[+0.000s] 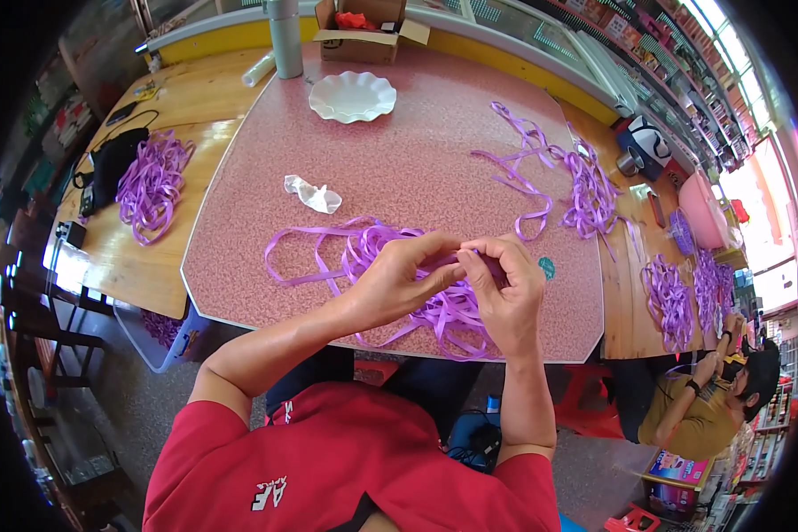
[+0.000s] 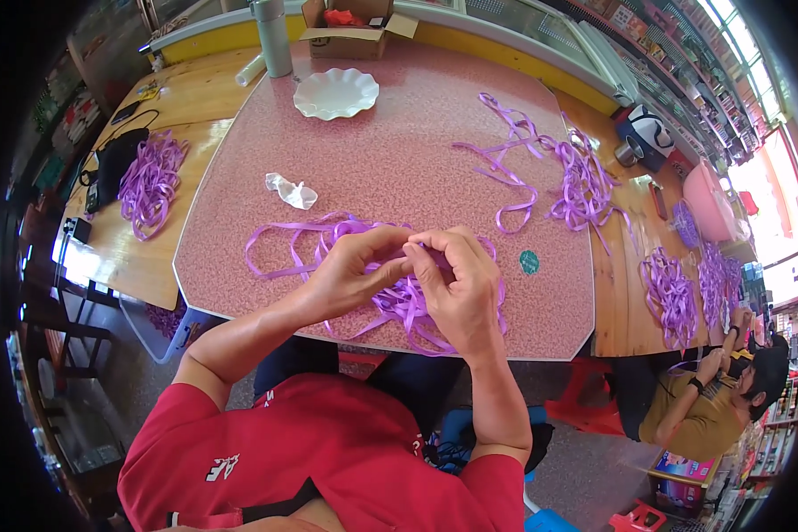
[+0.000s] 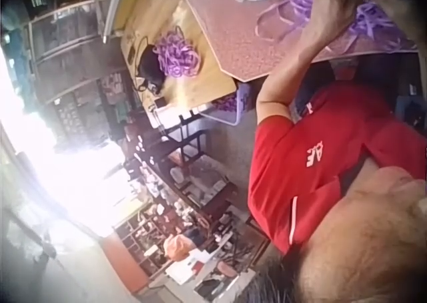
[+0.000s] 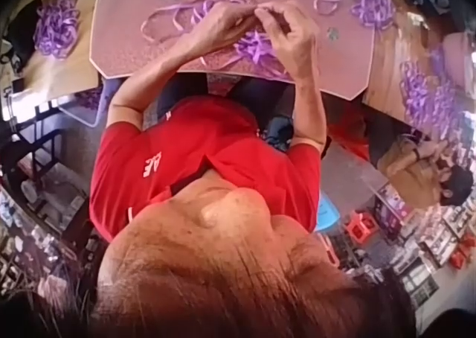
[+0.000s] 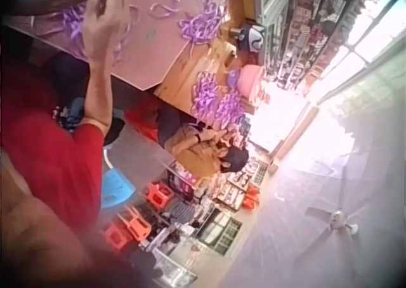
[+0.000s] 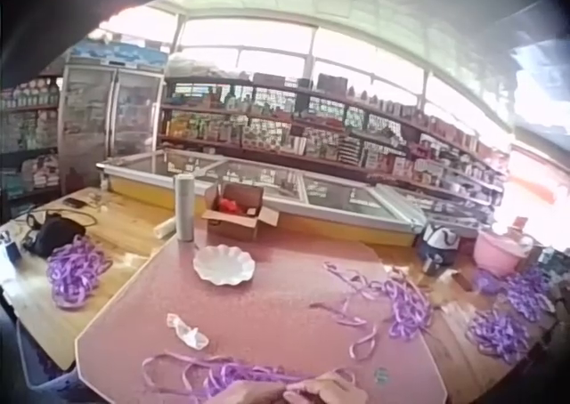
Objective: Tying and knotting long purple plastic ribbons at a workbench.
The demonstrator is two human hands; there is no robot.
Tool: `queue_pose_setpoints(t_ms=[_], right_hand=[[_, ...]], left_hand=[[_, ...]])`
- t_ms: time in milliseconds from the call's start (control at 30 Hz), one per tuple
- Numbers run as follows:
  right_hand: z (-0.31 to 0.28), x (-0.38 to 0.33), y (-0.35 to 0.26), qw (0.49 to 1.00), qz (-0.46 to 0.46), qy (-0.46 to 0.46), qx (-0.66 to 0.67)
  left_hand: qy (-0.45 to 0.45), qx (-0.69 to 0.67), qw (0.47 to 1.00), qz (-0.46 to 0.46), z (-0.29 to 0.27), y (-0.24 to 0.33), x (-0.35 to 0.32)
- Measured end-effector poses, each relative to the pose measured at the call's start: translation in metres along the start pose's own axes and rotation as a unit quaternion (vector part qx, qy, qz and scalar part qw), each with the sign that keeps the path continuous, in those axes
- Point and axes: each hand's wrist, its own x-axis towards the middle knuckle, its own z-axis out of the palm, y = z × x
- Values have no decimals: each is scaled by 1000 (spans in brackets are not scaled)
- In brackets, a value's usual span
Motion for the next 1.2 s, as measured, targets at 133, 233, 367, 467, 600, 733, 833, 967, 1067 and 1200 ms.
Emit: queue_pose_setpoints(t_ms=[133,233,367,467,600,733,833,967,1067,1200], right_hand=[[-2,-1,5,999,36,11,31],[-4,-1,8,998,40,-7,57],[-13,1,7,996,53,-40,65],[-15,-3,8,991,94,-28,95],[-14,-10,13,974,148,3,170],[-12,-15,23,985,104,-16,136],[-9,-11,20,990,73,-15,122],[-7,-7,14,995,46,-16,83],[-6,-7,13,994,58,-25,92],[-7,-8,11,993,62,-37,98]], left_hand=[[-5,-314,934,-170,1,-3,-6],[-4,-323,926,-196,1,-7,-7],[21,-309,933,-185,-1,-11,-8],[31,-313,927,-203,-3,-8,-7],[24,-310,924,-222,-7,-7,-6],[27,-312,927,-209,-5,-9,-6],[21,-312,930,-192,-5,-10,-6],[7,-285,944,-165,-8,-13,-8],[12,-247,955,-164,-10,-14,-7],[29,-266,954,-136,-5,-16,-8]])
